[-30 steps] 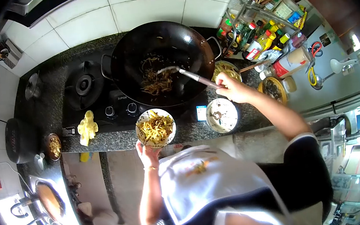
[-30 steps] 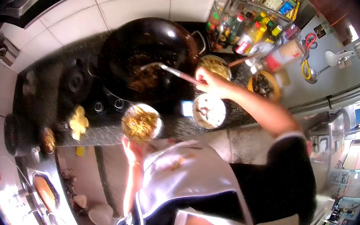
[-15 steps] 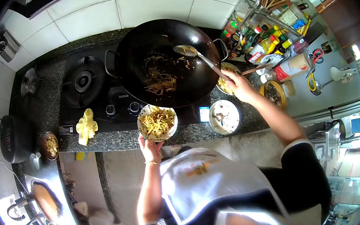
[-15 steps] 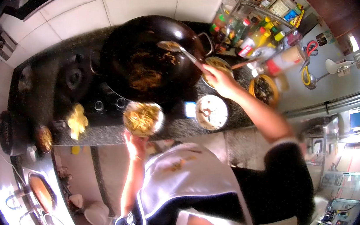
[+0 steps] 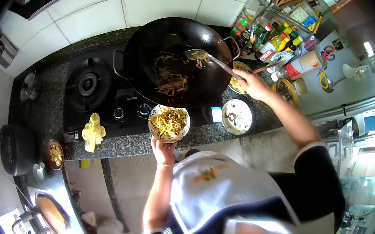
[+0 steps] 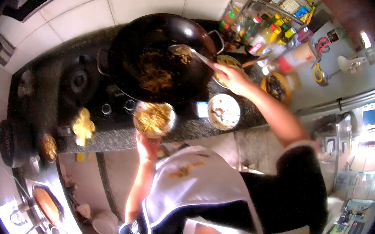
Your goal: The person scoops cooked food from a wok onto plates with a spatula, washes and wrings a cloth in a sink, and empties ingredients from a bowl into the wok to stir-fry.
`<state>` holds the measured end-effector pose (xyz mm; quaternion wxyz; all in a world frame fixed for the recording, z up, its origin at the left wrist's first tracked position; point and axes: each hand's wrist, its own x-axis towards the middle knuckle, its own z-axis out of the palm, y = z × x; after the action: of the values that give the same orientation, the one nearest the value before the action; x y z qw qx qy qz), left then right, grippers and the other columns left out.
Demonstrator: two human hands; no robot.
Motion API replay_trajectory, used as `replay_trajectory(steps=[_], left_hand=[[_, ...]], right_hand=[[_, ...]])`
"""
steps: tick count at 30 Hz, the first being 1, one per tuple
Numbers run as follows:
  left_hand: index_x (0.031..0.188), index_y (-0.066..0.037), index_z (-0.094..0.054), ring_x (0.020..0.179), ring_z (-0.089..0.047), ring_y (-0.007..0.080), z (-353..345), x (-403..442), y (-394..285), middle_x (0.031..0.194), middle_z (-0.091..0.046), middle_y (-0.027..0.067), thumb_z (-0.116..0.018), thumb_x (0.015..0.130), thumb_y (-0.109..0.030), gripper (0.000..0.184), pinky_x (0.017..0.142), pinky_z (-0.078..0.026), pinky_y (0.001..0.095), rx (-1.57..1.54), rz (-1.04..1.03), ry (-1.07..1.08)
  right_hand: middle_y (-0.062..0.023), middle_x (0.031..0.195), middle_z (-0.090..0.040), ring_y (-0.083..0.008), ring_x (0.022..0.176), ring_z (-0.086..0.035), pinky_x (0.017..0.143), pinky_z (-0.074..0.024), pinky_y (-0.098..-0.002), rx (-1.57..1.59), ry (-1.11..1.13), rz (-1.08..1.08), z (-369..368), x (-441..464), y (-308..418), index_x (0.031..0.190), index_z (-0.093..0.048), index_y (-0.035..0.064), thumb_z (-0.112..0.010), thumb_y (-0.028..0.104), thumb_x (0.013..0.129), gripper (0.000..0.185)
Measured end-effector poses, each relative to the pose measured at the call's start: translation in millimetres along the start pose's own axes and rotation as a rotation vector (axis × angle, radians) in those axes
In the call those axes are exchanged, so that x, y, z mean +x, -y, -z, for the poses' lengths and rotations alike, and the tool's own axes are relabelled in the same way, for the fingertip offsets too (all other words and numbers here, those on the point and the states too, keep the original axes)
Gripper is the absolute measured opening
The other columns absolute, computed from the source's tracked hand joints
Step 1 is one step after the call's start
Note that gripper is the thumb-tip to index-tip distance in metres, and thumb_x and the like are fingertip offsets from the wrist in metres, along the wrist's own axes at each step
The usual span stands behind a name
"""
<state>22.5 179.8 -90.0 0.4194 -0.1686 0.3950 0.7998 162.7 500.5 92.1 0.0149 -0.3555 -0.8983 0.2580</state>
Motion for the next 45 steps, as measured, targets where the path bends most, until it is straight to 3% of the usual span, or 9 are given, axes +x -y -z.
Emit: replay_trajectory(steps=[10, 15, 18, 24, 28, 31, 33, 41, 45], left_hand=[[0.119, -0.010, -0.044, 0.108, -0.047, 0.0256, -4, -2, 0, 0.117, -0.048, 0.0092, -0.050, 0.080, -0.019, 0.041, 0.093, -0.041, 0.0468, -0.166, 0.131, -0.067], [0.115, -0.006, -0.047, 0.110, -0.045, 0.0254, -4, -11, -4, 0.115, -0.048, 0.0089, -0.051, 0.082, -0.024, 0.038, 0.097, -0.037, 0.0449, -0.182, 0.164, -0.042], [0.113, -0.005, -0.047, 0.109, -0.045, 0.0255, 9, -4, -1, 0.114, -0.049, 0.0089, -0.051, 0.082, -0.024, 0.036, 0.098, -0.036, 0.0428, -0.237, 0.215, 0.013], [0.110, -0.005, -0.048, 0.103, -0.048, 0.0252, 10, -4, 0, 0.111, -0.050, 0.0102, -0.052, 0.082, -0.025, 0.034, 0.094, -0.040, 0.0400, -0.194, 0.243, -0.008], [0.103, -0.007, -0.049, 0.100, -0.050, 0.0246, 9, -9, -1, 0.108, -0.050, 0.0118, -0.052, 0.084, -0.029, 0.029, 0.091, -0.043, 0.0397, -0.173, 0.203, 0.023], [0.097, -0.009, -0.049, 0.100, -0.050, 0.0249, 25, 0, 1, 0.107, -0.049, 0.0128, -0.051, 0.085, -0.029, 0.024, 0.092, -0.043, 0.0416, -0.215, 0.254, 0.064], [0.095, -0.011, -0.047, 0.100, -0.049, 0.0276, 39, 6, 7, 0.108, -0.047, 0.0126, -0.050, 0.085, -0.029, 0.021, 0.094, -0.042, 0.0438, -0.308, 0.300, -0.013], [0.098, -0.014, -0.045, 0.105, -0.047, 0.0280, 24, -16, -7, 0.114, -0.043, 0.0122, -0.049, 0.085, -0.029, 0.020, 0.096, -0.040, 0.0452, -0.229, 0.297, -0.120], [0.105, -0.014, -0.045, 0.108, -0.046, 0.0275, 44, -17, -7, 0.119, -0.042, 0.0113, -0.050, 0.085, -0.032, 0.027, 0.096, -0.039, 0.0453, -0.228, 0.298, -0.066]], right_hand=[[-0.0210, 0.096, -0.056, -0.0351, 0.069, -0.063, 0.060, -0.0538, -0.0415, -0.630, -0.115, 0.132, -37, 78, 98, 0.136, -0.034, 0.0184, -0.037, 0.007, 0.086, 0.051], [-0.0195, 0.089, -0.058, -0.0272, 0.074, -0.063, 0.058, -0.0520, -0.0366, -1.027, 0.261, 0.164, -16, 8, 88, 0.135, -0.032, 0.0039, -0.043, 0.005, 0.084, 0.052], [-0.0206, 0.090, -0.059, -0.0282, 0.066, -0.063, 0.054, -0.0515, -0.0387, -1.002, 0.356, 0.114, 23, -32, 102, 0.133, -0.035, 0.0070, -0.044, 0.008, 0.084, 0.051], [-0.0196, 0.087, -0.057, -0.0262, 0.061, -0.063, 0.050, -0.0507, -0.0365, -0.904, -0.025, 0.175, -10, 11, 98, 0.132, -0.038, 0.0066, -0.044, 0.007, 0.083, 0.049], [-0.0199, 0.089, -0.057, -0.0278, 0.063, -0.062, 0.052, -0.0511, -0.0369, -0.985, -0.009, 0.134, -24, 23, 79, 0.132, -0.039, 0.0055, -0.043, 0.007, 0.083, 0.049], [-0.0179, 0.086, -0.058, -0.0289, 0.066, -0.063, 0.057, -0.0513, -0.0385, -0.836, 0.215, -0.016, 0, -28, 90, 0.131, -0.040, 0.0056, -0.041, 0.009, 0.086, 0.045], [-0.0157, 0.083, -0.059, -0.0298, 0.067, -0.063, 0.059, -0.0509, -0.0409, -0.882, 0.355, 0.110, 36, -60, 119, 0.128, -0.042, 0.0070, -0.039, 0.011, 0.088, 0.040], [-0.0199, 0.089, -0.058, -0.0312, 0.069, -0.063, 0.061, -0.0521, -0.0414, -0.508, -0.016, -0.056, -27, 40, 94, 0.130, -0.039, 0.0080, -0.039, 0.008, 0.087, 0.043], [-0.0189, 0.089, -0.059, -0.0307, 0.072, -0.063, 0.060, -0.0516, -0.0411, -0.729, 0.159, 0.009, -24, 22, 90, 0.132, -0.037, 0.0053, -0.039, 0.007, 0.087, 0.045]])
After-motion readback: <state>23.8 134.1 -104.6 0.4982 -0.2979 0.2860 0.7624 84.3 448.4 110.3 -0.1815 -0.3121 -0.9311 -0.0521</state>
